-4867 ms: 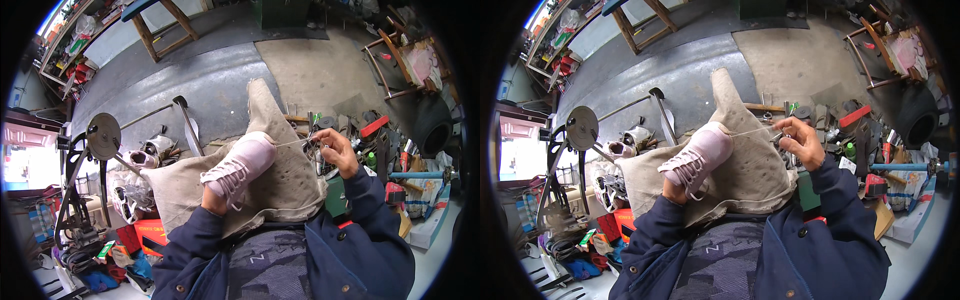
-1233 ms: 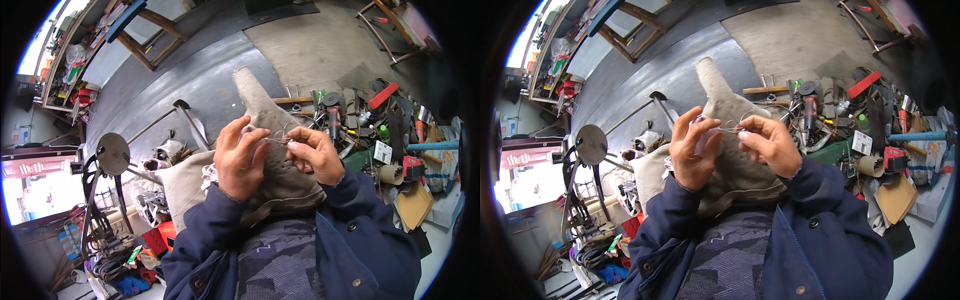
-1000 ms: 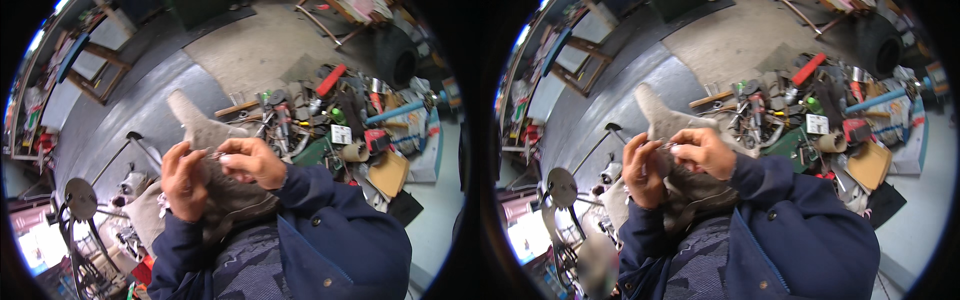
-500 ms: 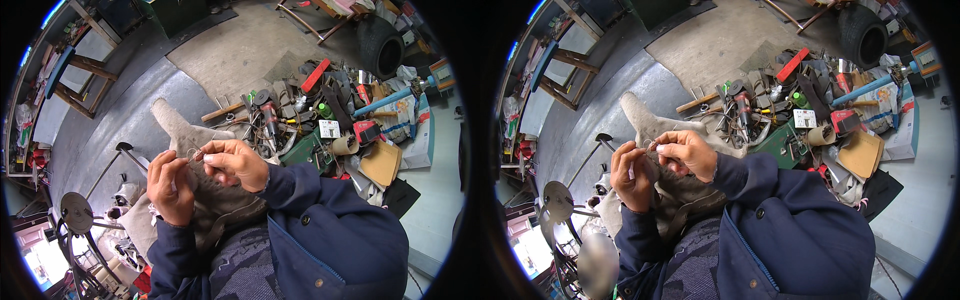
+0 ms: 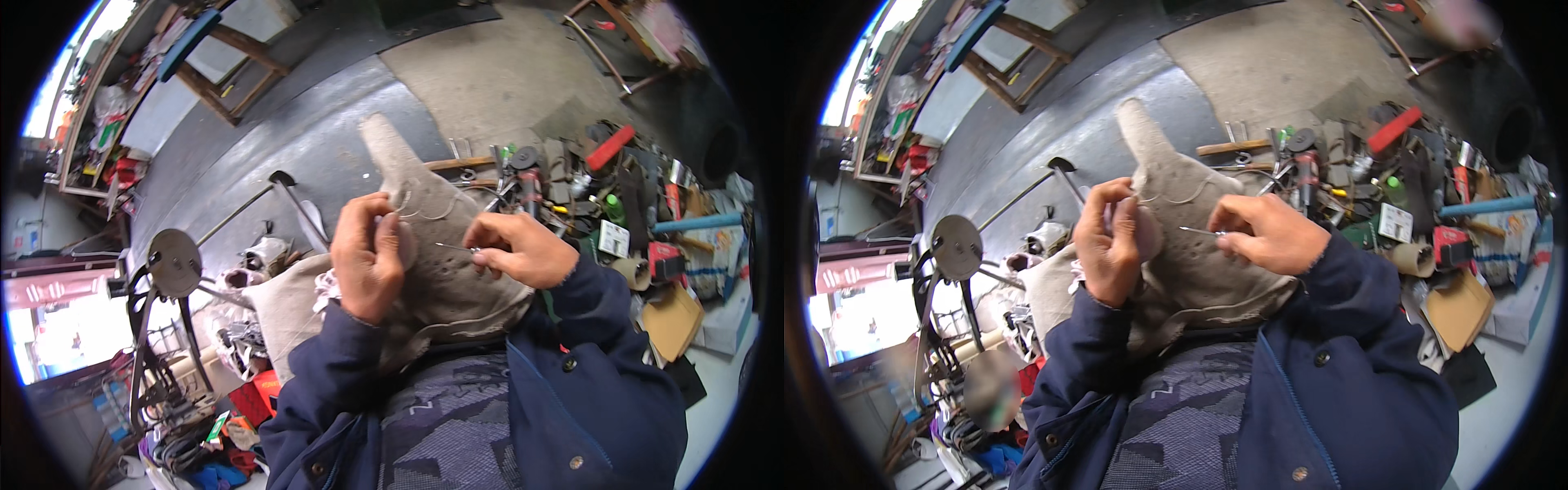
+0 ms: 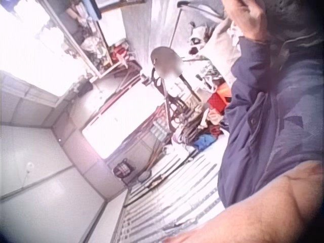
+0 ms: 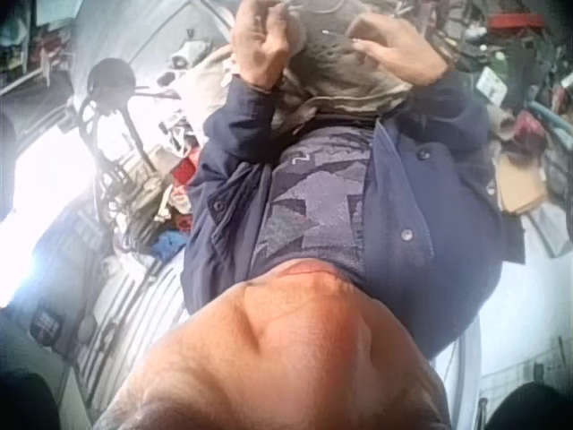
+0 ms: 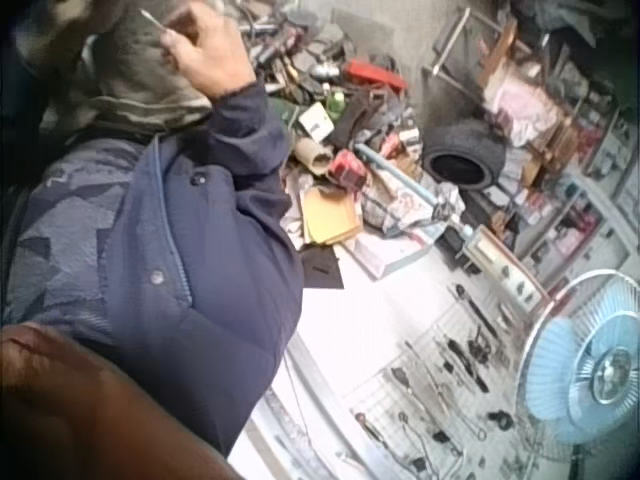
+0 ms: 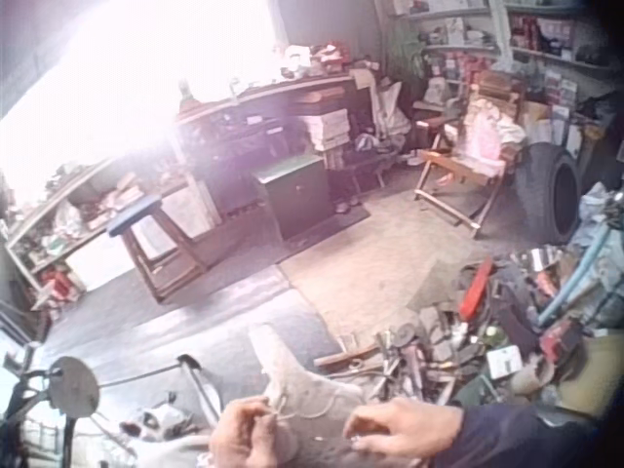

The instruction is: The person hand-sews a pink sneaker using a needle and thread. They repeatedly insert the needle through the shoe's upper and pull the thread to secure the stitching while holding the shoe steady.

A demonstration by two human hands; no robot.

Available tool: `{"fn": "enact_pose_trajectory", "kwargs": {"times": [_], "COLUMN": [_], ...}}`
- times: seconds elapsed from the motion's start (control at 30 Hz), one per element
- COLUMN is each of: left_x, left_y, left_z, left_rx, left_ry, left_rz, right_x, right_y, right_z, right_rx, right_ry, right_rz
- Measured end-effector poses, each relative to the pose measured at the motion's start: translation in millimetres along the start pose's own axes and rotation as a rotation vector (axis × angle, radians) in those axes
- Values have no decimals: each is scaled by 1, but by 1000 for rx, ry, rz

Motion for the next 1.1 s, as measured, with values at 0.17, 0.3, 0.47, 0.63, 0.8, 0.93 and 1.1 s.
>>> {"fn": "enact_pose_trajectory", "kwargs": {"times": [0.17,0.3,0.47,0.63,0.8,0.93,1.1], "left_x": [0,-1,-1,1,0,1,4], "left_y": [-1,-2,-1,-2,-1,-1,-2], "left_z": [-1,-1,-3,-1,0,0,0], "left_rx": [-41,-69,-7,-87,-117,-160,-183], "left_ry": [-59,-81,-31,-117,-129,-193,-242], "left_rz": [5,9,-16,8,24,33,51], "right_x": [24,33,34,34,4,-15,31], "right_y": [4,16,23,30,37,38,34], "right_z": [-9,-11,-11,-6,6,9,-17], "right_rx": [-243,-215,-162,-274,-569,-423,-567], "right_ry": [232,320,357,362,1165,1343,329], "right_rz": [-65,21,29,21,-367,195,501]}}
Point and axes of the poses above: each hand's wrist, its own y-axis towards the middle knuckle, its own x-axis out of the palm, z = x × y, the point moved 2 cm from there along y, towards the middle knuckle, and after that the axes turned 15 degrees about x, right-handed, at the moved point
